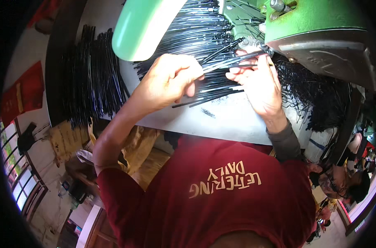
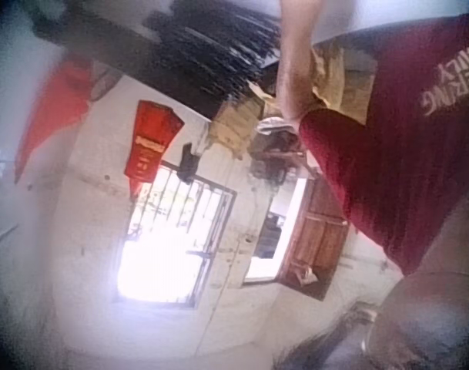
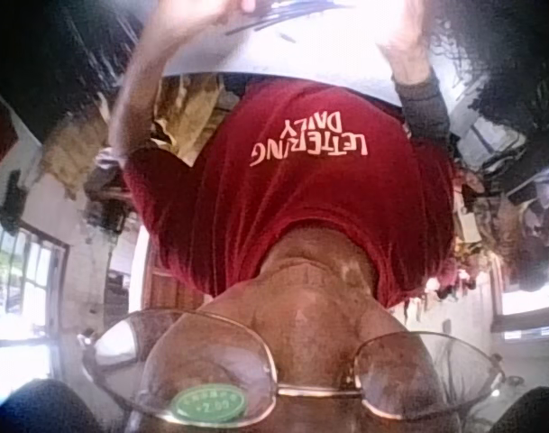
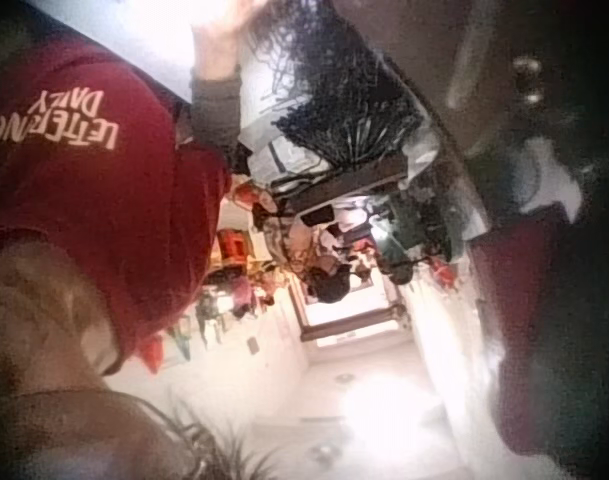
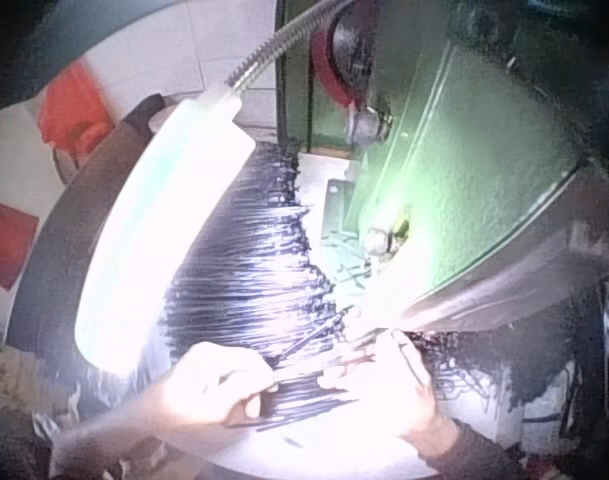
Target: The person assembles metal spokes or rods by inserting them into an assembly machine or hub template by hand.
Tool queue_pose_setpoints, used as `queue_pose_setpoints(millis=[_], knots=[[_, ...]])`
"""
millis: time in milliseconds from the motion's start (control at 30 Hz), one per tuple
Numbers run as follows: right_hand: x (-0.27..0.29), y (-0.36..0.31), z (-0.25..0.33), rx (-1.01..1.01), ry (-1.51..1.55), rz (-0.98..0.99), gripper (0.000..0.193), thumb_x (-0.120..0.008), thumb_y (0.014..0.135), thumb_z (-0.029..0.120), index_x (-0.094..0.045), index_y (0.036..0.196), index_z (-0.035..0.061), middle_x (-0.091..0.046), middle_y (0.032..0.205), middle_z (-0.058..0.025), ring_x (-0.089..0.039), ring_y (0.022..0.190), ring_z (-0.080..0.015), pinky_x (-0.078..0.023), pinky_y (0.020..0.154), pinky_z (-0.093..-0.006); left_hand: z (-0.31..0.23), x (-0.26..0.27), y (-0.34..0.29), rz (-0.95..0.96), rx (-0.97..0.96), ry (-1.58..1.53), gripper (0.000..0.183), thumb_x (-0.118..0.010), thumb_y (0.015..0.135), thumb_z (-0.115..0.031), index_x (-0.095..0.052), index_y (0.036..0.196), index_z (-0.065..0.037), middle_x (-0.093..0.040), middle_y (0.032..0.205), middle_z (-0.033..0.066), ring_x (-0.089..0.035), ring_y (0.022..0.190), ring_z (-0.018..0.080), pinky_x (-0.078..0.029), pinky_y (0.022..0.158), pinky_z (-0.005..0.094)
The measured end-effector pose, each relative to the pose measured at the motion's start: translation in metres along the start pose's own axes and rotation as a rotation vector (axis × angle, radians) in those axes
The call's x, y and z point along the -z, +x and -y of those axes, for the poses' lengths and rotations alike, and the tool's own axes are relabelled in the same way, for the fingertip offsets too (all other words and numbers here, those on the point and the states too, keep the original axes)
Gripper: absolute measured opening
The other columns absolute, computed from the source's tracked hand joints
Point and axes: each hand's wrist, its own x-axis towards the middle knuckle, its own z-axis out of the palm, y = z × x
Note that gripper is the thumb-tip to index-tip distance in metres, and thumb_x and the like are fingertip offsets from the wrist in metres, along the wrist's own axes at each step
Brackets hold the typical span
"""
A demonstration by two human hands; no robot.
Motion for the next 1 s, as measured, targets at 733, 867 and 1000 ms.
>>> queue_pose_setpoints(millis=[733,867,1000], knots=[[0.025,-0.015,0.015,0.354,0.023,-0.2,0.03,-0.04,0.1,0.026,-0.047,0.117,0.0024,-0.053,0.117,-0.0155,-0.053,0.109,-0.0291,-0.045,0.097,-0.0443,0.011,-0.077,0.083,-0.147,-0.436,-1.299,0.016,-0.057,0.091,-0.012,-0.063,0.099,0.001,-0.064,0.089,0.0141,-0.065,0.09,0.0315,-0.054,0.084,0.0475],[0.028,-0.01,0.019,0.355,0.038,-0.203,0.031,-0.038,0.1,0.023,-0.046,0.12,0.0005,-0.052,0.119,-0.0173,-0.052,0.113,-0.0303,-0.042,0.101,-0.0445,0.005,-0.078,0.089,-0.22,-0.402,-1.235,0.018,-0.058,0.091,-0.013,-0.061,0.094,0.004,-0.063,0.087,0.0169,-0.066,0.085,0.0321,-0.055,0.081,0.0461],[0.037,-0.009,0.023,0.325,0.049,-0.226,0.031,-0.038,0.1,0.021,-0.047,0.121,-0.0012,-0.054,0.119,-0.0177,-0.052,0.113,-0.0309,-0.041,0.103,-0.0453,-0.005,-0.074,0.092,-0.25,-0.326,-1.167,0.018,-0.058,0.091,-0.013,-0.059,0.091,0.006,-0.063,0.085,0.0183,-0.066,0.082,0.0321,-0.056,0.078,0.0438]])
